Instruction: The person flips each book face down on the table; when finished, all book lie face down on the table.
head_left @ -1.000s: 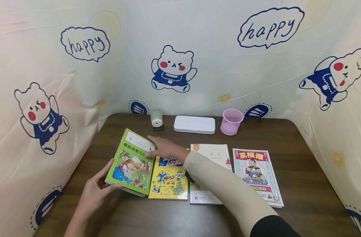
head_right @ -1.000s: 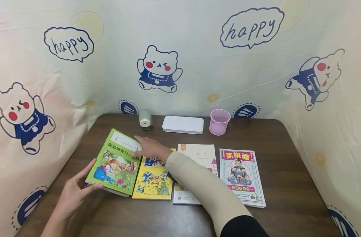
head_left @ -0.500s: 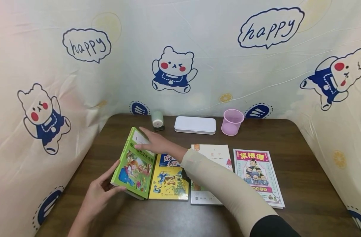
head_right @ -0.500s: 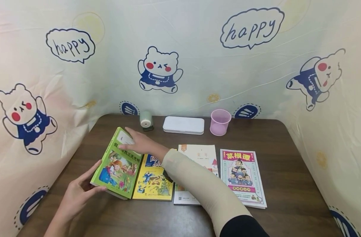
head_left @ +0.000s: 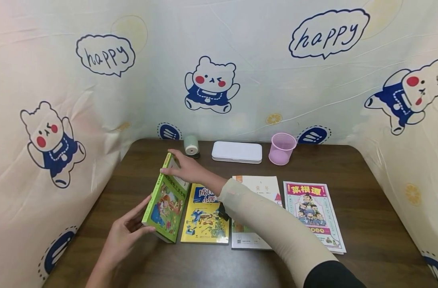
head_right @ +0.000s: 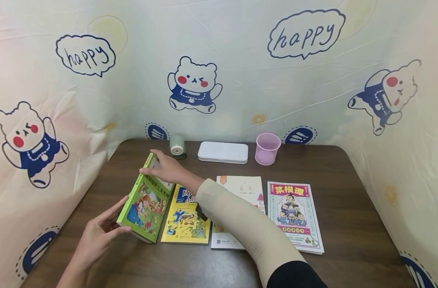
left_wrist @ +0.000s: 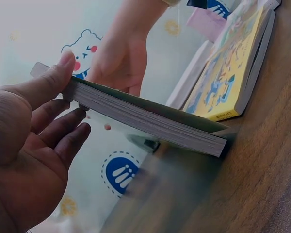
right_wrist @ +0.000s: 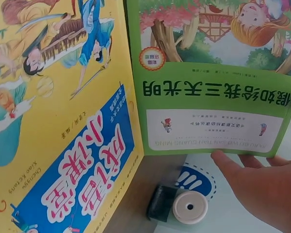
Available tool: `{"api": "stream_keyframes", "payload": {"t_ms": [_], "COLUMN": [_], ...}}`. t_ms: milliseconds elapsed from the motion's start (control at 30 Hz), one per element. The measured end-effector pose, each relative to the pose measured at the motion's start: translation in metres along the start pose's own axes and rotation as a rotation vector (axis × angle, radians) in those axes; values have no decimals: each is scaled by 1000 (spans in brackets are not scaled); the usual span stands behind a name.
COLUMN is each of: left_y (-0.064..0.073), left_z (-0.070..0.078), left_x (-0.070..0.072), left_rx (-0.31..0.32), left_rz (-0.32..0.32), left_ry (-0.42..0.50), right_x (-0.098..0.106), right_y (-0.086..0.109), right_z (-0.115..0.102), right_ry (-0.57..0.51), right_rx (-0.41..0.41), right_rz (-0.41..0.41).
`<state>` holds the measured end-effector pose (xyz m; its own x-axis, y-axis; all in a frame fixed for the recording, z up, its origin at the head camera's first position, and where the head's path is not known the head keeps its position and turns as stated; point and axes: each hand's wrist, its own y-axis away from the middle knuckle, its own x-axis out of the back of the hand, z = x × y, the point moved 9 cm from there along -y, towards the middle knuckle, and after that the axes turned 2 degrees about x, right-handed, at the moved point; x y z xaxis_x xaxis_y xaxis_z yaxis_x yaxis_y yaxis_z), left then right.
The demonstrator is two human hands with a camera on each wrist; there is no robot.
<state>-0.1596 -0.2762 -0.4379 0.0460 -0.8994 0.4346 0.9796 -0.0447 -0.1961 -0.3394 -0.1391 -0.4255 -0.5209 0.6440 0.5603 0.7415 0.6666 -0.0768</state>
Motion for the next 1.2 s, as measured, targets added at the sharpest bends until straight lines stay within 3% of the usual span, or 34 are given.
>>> {"api": "stream_keyframes", "payload": {"t_ms": [233, 400, 500, 833, 967, 1067, 1200], "left_y": [2, 4, 5, 6, 7, 8, 8], "left_z": [3, 14, 19, 26, 29, 28, 17], "left_x": [1, 3, 5, 11, 8, 3, -5], "left_rx": [-24, -115, -156, -144, -185, -204, -170], "left_rz": [-13, -53, -76, -98, -104, -110, -134], "left_ry": [11, 85, 80, -181, -271, -285, -279], "right_x": [0, -2, -4, -15, -17, -18, -20], "right_y": [0, -1, -3, -7, -5, -4, -2], "right_z": [-3, -8, -9, -10, -6, -1, 7], "right_ry": [-47, -109, -151, -334, -396, -445, -509], "right_rx": [-21, -22, -20, -10, -32, -40, -30], "right_rz": [-7, -25, -37, -91, -96, -86, -96]}}
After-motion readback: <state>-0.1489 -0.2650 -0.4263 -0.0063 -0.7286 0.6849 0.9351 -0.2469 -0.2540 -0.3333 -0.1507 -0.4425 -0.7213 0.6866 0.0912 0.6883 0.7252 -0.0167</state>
